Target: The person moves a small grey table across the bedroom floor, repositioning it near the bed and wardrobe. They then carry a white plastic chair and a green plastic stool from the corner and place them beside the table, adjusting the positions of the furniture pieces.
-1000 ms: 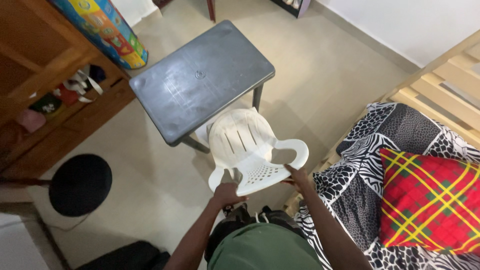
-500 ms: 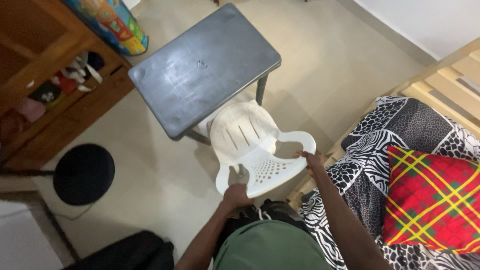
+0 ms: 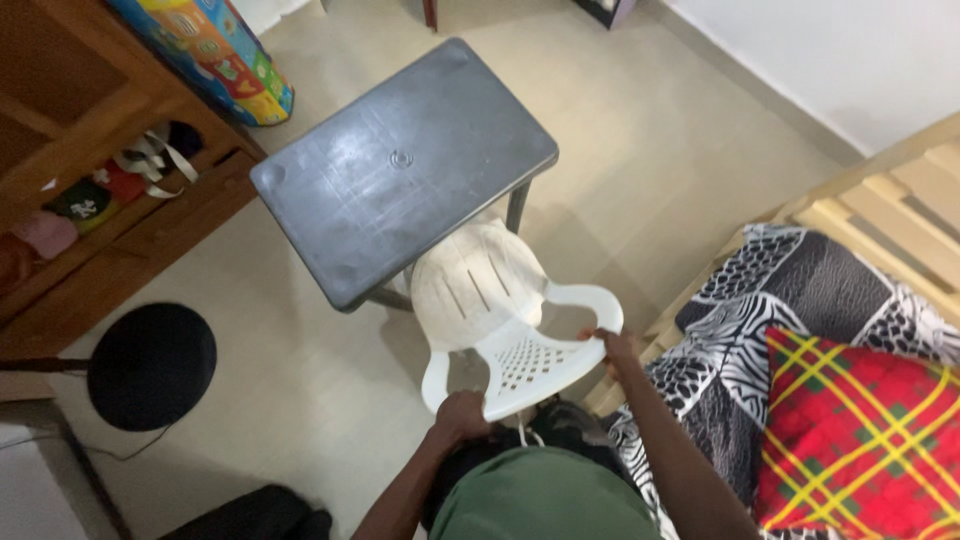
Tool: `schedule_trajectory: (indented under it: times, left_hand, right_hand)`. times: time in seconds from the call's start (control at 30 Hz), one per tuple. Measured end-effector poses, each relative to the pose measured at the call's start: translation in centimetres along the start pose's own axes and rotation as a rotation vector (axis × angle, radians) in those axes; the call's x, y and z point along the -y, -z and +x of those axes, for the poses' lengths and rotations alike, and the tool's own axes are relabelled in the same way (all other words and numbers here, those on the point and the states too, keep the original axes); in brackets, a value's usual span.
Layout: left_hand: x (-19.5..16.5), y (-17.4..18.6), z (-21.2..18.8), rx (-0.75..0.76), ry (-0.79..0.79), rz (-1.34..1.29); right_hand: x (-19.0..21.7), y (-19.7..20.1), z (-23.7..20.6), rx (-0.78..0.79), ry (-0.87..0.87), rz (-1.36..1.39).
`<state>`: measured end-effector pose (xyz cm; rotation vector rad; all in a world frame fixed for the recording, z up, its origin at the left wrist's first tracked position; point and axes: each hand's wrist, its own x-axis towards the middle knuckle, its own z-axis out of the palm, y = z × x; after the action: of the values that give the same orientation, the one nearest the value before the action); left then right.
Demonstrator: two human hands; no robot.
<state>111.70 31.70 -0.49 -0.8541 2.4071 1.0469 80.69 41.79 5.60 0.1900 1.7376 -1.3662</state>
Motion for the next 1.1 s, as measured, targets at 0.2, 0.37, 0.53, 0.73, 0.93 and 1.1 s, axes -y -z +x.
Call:
schedule_trajectory:
  times: [0.2,0.37,0.53,0.73,0.93,1.1]
  left_hand:
    - [-2.9,1.3,-1.6,-0.014,0.043,-0.053]
    - [-6.6,2.5,-2.2,0.035,0.075,-0.031]
    - [-10.3,2.9,-1.3,0.180,0.016,-0.372]
    - [-13.8,1.4,3.7,-0.247,-0.543,0.392]
    - [-17.5,2.9,9.9,0.284,-0.270,0.334]
    - [-19.2,7.1,14.7,0.228,-0.350,0.461]
  right_hand:
    - [0.3,1.7,0.2,0.017,0.019,0.063]
    - [0.3,5.1,0.8,0.005,0.057,0.218]
    - [-0.1,10.6,-0.1,-0.179,0.063,0.233]
    - [-1.8,17.9,-2.6,-0.227,0.135,0.456]
    - [-1.7,20.2,-3.9,-0.310,0.235,0.577]
    - [1.1,19.6,-2.5,-0.365,0.194,0.471]
